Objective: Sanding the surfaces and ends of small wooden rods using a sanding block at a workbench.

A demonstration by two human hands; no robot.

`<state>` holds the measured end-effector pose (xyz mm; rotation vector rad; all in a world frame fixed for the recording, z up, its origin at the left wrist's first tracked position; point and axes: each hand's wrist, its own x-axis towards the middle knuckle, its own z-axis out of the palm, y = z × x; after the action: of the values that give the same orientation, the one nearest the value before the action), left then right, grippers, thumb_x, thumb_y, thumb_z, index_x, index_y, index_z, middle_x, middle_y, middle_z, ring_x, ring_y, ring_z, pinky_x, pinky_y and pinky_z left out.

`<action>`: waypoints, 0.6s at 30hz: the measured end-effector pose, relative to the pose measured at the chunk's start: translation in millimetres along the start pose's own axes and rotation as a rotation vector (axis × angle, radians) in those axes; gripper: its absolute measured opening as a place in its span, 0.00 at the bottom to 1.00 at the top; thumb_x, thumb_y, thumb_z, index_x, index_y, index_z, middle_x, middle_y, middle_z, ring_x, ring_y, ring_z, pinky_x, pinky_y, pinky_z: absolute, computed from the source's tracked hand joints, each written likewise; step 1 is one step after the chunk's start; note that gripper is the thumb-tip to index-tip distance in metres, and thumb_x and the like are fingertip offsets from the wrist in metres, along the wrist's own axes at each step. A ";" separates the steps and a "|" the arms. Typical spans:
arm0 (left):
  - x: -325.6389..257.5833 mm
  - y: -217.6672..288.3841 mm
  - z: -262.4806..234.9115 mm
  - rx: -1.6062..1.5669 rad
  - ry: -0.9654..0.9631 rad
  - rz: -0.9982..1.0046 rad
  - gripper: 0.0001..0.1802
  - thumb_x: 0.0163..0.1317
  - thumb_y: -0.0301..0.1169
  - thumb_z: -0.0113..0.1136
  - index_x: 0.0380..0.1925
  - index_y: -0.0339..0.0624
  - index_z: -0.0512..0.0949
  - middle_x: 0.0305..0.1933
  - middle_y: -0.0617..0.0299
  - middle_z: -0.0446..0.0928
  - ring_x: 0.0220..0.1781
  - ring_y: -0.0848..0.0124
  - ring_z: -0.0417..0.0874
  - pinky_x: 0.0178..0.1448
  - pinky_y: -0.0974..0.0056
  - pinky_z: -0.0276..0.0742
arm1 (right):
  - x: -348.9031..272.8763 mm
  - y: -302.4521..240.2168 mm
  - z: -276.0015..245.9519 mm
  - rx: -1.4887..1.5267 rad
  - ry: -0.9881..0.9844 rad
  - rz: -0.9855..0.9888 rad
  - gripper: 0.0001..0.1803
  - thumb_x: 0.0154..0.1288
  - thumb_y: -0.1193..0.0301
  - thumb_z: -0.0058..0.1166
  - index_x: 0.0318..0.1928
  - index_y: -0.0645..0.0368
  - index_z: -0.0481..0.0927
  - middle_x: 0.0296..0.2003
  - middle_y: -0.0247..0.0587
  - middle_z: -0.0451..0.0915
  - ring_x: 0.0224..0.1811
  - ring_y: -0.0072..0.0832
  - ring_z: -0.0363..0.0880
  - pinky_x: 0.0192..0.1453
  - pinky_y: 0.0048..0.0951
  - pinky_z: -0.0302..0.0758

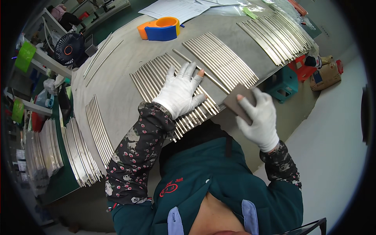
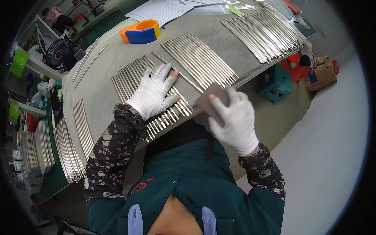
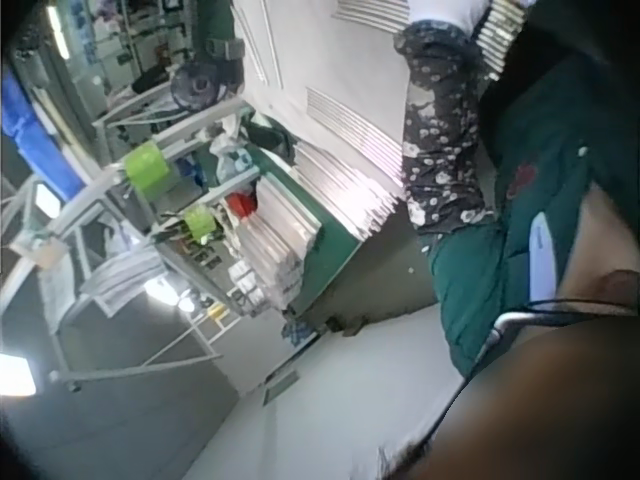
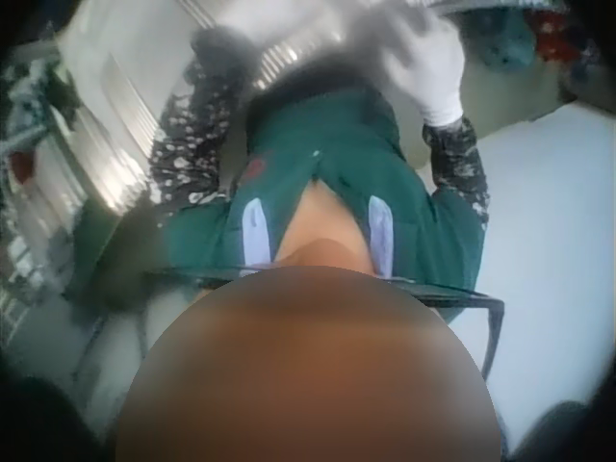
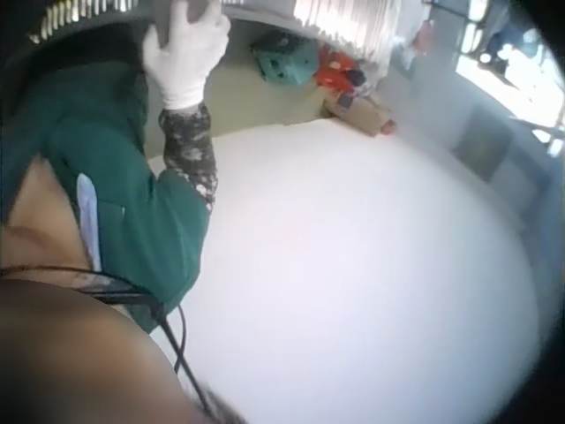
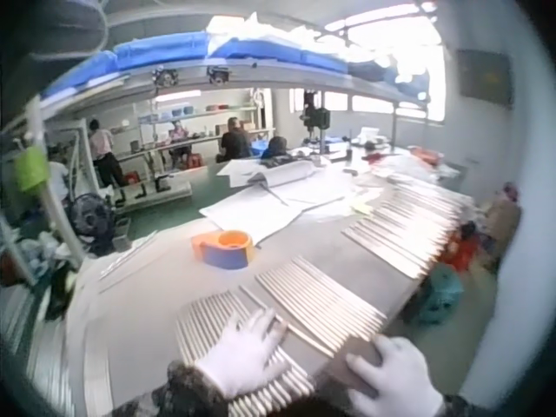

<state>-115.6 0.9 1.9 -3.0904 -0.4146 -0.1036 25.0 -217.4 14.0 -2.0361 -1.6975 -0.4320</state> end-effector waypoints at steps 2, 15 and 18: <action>-0.9 0.1 2.3 -0.008 0.008 -0.001 0.40 0.65 0.56 0.46 0.69 0.40 0.57 0.72 0.41 0.53 0.75 0.50 0.51 0.74 0.40 0.44 | 3.1 3.4 -7.8 -0.082 0.122 0.057 0.31 0.39 0.68 0.67 0.50 0.50 0.78 0.52 0.55 0.70 0.48 0.48 0.72 0.48 0.41 0.73; 5.6 1.4 3.5 -0.035 0.034 -0.011 0.40 0.65 0.57 0.44 0.68 0.40 0.58 0.72 0.42 0.53 0.76 0.51 0.50 0.74 0.40 0.43 | 1.5 -17.7 -0.8 0.259 -0.164 -0.225 0.29 0.41 0.69 0.66 0.50 0.54 0.78 0.52 0.56 0.70 0.46 0.49 0.72 0.48 0.42 0.74; 5.0 2.5 2.5 -0.043 0.013 -0.023 0.40 0.65 0.56 0.44 0.69 0.41 0.58 0.73 0.43 0.52 0.76 0.52 0.50 0.75 0.39 0.42 | 4.7 3.0 -5.8 -0.072 0.091 0.046 0.30 0.39 0.65 0.68 0.49 0.48 0.78 0.53 0.56 0.70 0.49 0.49 0.73 0.48 0.43 0.74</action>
<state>-109.9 -0.1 -0.2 -3.1260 -0.4528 -0.1353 29.1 -216.9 20.8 -2.0689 -1.6003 -0.5696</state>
